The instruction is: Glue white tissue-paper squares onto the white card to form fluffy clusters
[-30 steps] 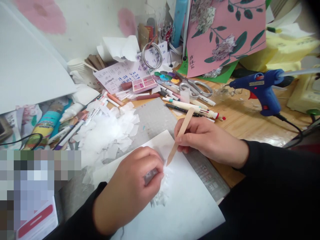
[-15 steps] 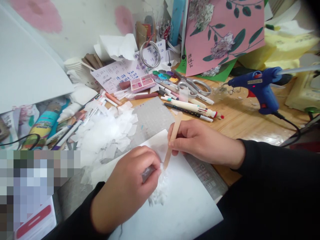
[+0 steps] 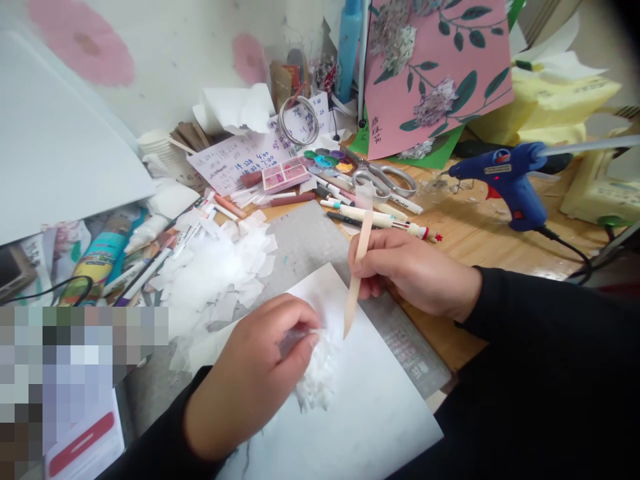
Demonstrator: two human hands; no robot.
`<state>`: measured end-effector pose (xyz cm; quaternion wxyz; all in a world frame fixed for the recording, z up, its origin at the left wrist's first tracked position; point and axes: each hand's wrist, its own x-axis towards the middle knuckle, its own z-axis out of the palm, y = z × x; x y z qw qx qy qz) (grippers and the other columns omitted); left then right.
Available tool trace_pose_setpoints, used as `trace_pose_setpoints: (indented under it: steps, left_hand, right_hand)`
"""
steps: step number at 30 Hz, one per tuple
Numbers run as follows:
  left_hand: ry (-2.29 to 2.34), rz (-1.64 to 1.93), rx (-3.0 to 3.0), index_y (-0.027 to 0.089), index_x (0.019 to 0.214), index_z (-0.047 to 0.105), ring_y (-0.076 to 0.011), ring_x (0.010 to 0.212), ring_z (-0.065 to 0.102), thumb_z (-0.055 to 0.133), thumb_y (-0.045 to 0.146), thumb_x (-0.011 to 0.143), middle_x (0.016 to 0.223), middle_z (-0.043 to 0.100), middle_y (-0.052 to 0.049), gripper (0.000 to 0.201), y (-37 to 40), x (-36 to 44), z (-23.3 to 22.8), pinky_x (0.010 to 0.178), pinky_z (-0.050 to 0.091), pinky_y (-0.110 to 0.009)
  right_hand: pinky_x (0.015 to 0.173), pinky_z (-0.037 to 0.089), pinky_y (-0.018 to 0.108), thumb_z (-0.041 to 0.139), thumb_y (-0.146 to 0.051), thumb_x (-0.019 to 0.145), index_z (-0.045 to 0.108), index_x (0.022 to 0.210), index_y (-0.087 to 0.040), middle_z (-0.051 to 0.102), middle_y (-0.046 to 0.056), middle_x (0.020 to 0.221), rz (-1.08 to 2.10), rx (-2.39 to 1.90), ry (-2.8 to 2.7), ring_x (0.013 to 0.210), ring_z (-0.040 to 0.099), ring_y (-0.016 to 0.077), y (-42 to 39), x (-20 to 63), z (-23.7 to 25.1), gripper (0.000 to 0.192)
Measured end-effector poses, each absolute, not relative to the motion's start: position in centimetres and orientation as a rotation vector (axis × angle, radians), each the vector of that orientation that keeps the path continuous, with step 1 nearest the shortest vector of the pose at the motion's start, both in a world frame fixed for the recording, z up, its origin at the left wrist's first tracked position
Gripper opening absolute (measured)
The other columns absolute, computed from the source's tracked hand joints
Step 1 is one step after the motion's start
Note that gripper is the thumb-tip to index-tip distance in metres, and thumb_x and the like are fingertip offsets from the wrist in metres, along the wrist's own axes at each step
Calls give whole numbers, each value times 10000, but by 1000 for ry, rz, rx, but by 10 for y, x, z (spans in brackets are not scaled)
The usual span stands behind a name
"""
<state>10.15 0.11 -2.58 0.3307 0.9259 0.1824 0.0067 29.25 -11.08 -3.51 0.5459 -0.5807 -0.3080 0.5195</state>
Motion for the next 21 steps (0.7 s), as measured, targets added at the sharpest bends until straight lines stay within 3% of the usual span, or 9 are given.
trace_pose_setpoints:
  steps: [7, 16, 21]
  left_hand:
    - [709, 206, 2376, 284, 886, 598, -153, 874, 617, 477, 290, 885, 916, 659, 53, 121, 10, 96, -16, 794, 463, -279]
    - [983, 162, 2768, 285, 826, 647, -218, 820, 623, 500, 458, 790, 884, 695, 38, 230, 65, 78, 28, 736, 422, -306]
    - [948, 66, 2676, 231, 814, 630, -183, 785, 619, 468, 338, 813, 826, 671, 13, 195, 88, 76, 8, 712, 438, -283]
  right_hand:
    - [544, 380, 237, 587, -178, 729, 551, 679, -176, 569, -26, 605, 1287, -1283, -994, 555, 496, 103, -113, 291, -38, 62]
    - [553, 367, 240, 580, -182, 791, 564, 698, -174, 562, -30, 623, 1218, -1349, -1006, 559, 485, 102, -113, 291, -42, 95]
    - [529, 330, 234, 635, -261, 790, 547, 701, -181, 547, -38, 590, 1244, -1263, -755, 540, 470, 100, -116, 289, -48, 148]
